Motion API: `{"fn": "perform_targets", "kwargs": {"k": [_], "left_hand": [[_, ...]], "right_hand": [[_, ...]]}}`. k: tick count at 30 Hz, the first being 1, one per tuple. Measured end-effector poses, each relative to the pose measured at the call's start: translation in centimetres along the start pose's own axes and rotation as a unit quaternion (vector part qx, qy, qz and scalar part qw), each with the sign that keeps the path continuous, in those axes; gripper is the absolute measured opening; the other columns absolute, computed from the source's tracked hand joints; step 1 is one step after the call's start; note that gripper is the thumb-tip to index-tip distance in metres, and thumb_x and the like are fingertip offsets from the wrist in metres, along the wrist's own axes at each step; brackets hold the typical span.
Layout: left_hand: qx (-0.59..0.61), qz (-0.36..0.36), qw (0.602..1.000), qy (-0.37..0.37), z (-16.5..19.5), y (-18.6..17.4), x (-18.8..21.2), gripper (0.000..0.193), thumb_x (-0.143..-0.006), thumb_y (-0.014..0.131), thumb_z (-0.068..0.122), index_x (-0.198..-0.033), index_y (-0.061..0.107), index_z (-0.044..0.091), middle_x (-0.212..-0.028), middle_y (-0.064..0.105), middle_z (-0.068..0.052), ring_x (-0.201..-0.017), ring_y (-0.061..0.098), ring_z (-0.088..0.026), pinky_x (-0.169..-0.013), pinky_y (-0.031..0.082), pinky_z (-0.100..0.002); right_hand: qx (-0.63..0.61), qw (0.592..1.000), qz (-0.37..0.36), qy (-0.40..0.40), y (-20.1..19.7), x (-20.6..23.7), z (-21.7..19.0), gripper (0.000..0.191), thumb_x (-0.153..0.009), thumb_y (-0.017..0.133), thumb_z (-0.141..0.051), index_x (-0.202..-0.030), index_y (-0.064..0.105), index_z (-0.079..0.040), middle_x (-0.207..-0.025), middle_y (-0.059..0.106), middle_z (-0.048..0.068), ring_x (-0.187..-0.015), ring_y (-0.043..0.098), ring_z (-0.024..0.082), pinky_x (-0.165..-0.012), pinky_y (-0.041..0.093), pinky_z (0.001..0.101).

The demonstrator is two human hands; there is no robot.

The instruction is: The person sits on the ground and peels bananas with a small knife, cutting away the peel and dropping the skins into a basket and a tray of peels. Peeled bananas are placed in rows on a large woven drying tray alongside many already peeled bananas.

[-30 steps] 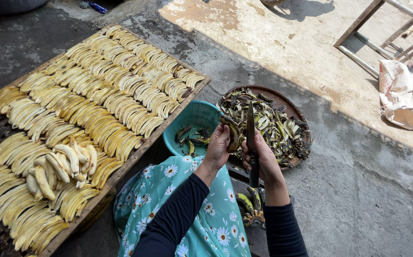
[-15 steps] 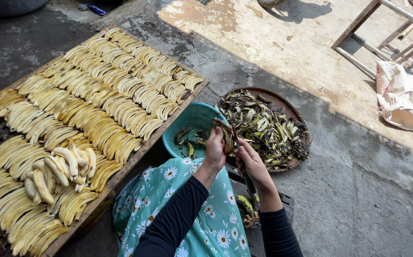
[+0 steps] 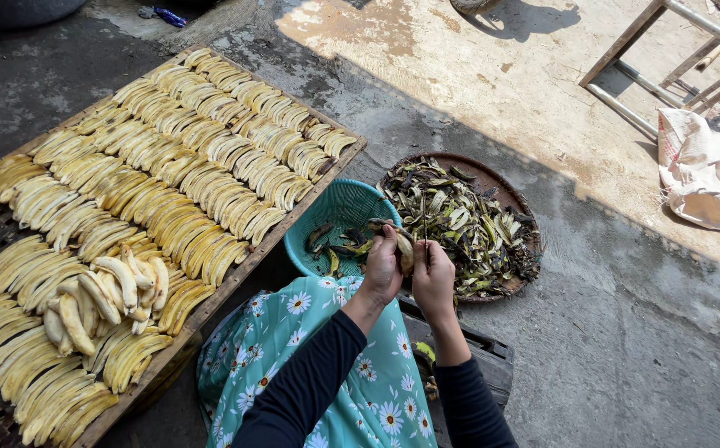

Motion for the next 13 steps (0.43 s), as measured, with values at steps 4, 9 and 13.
{"fn": "perform_targets", "kwargs": {"k": [4, 9, 13], "left_hand": [[0.049, -0.045, 0.997, -0.038, 0.6, 1.6, 0.2, 0.04, -0.105, 0.047, 0.047, -0.129, 0.048, 0.014, -0.114, 0.058, -0.003, -0.108, 0.06, -0.015, -0.098, 0.051, -0.036], [-0.187, -0.057, 0.98, -0.046, 0.8, 1.5, 0.3, 0.052, -0.101, 0.039, 0.055, -0.126, 0.056, 0.014, -0.113, 0.063, 0.005, -0.107, 0.06, -0.005, -0.098, 0.048, -0.027], [-0.256, -0.102, 0.96, -0.045, -1.1, -0.4, 0.0, 0.076, -0.106, 0.02, 0.072, -0.125, 0.06, 0.011, -0.092, 0.053, 0.006, -0.08, 0.044, -0.005, -0.075, 0.038, -0.023]], "right_hand": [[-0.366, 0.896, -0.113, 0.225, 0.9, -0.1, 3.1, 0.025, -0.108, 0.057, -0.025, -0.102, 0.064, -0.002, -0.074, 0.065, 0.002, -0.052, 0.052, 0.01, -0.045, 0.042, 0.0272], [-0.139, 0.988, -0.063, 0.024, -1.9, -1.5, 0.3, 0.029, -0.101, 0.068, -0.02, -0.121, 0.063, 0.001, -0.091, 0.066, 0.004, -0.068, 0.056, 0.009, -0.061, 0.047, 0.0243], [0.028, 0.991, -0.065, -0.115, -2.2, -2.6, -2.8, 0.028, -0.1, 0.073, -0.018, -0.124, 0.069, -0.004, -0.103, 0.076, 0.006, -0.088, 0.074, 0.013, -0.079, 0.058, 0.0256]]}}
Point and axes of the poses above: each hand's wrist, its own x-axis away from the middle knuckle, its own y-axis out of the palm, z = x × y, the point moved 6 cm from there along -x, towards the middle knuckle
